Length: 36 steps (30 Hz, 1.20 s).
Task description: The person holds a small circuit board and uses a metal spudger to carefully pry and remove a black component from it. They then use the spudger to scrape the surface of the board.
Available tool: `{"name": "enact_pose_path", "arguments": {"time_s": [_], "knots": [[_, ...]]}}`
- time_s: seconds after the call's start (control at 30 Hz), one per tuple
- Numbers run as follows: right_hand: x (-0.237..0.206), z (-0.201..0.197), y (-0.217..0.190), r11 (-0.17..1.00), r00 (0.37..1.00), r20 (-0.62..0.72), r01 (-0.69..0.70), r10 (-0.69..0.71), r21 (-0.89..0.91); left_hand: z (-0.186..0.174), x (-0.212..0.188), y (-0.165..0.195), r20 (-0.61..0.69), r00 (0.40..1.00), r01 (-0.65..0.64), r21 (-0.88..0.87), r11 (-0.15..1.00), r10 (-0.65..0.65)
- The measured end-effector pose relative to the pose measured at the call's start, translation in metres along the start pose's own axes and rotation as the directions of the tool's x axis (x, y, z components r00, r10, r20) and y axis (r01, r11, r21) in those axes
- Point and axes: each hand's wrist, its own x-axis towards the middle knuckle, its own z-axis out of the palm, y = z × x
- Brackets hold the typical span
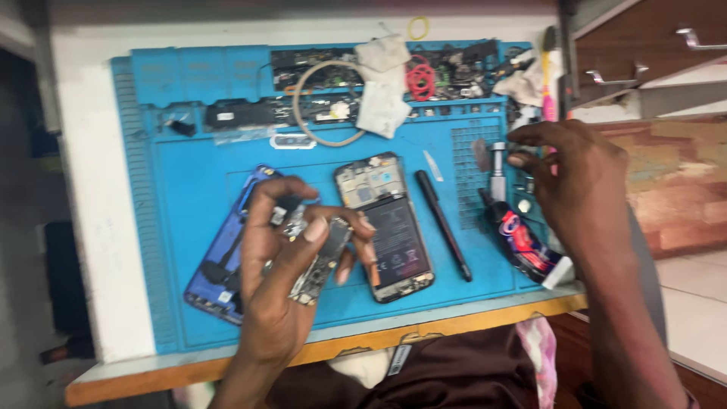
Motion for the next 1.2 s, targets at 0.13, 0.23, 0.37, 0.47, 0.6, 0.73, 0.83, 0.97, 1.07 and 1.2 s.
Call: {"name": "enact_pose_path", "arguments": {"time_s": [0.13,0.23,0.37,0.47,0.6,0.73,0.83,0.97,1.07,1.2], "knots": [[-0.001,0.004,0.006,0.997,0.997,-0.045,0.059,-0.057,0.048,0.003,0.003,-0.001,0.084,0.996,0.048,-0.151,0.987,-0.035],[-0.001,0.004,0.004,0.997,0.999,0.026,-0.034,0.032,0.063,0.006,0.006,0.000,0.121,0.991,0.085,-0.198,0.976,-0.061],[-0.005,-0.005,-0.015,0.984,0.993,-0.119,0.041,-0.020,0.172,0.010,0.007,0.002,0.144,0.988,0.083,-0.181,0.980,-0.057],[-0.024,-0.010,-0.043,0.849,0.995,-0.040,-0.053,0.087,0.526,0.014,0.004,0.003,0.141,0.988,0.091,-0.146,0.985,-0.070],[-0.042,-0.001,-0.076,0.729,0.967,0.214,-0.244,0.135,0.640,0.019,0.002,0.000,0.182,0.977,0.118,-0.039,0.992,-0.109],[-0.044,0.009,-0.085,0.573,0.935,0.339,-0.335,0.105,0.748,0.022,0.000,-0.004,0.196,0.973,0.128,-0.038,0.991,-0.119],[-0.048,0.013,-0.089,0.567,0.926,0.348,-0.368,0.149,0.737,0.021,0.000,-0.004,0.189,0.974,0.133,-0.023,0.991,-0.126],[-0.052,0.021,-0.091,0.480,0.936,0.310,-0.352,0.167,0.804,0.021,-0.001,-0.003,0.193,0.973,0.125,0.005,0.992,-0.124],[-0.056,0.025,-0.093,0.460,0.930,0.297,-0.365,0.216,0.809,0.022,0.000,-0.004,0.194,0.972,0.137,-0.007,0.991,-0.133],[-0.059,0.026,-0.094,0.499,0.937,0.279,-0.347,0.209,0.794,0.022,-0.001,-0.003,0.188,0.969,0.170,-0.027,0.985,-0.162]]}}
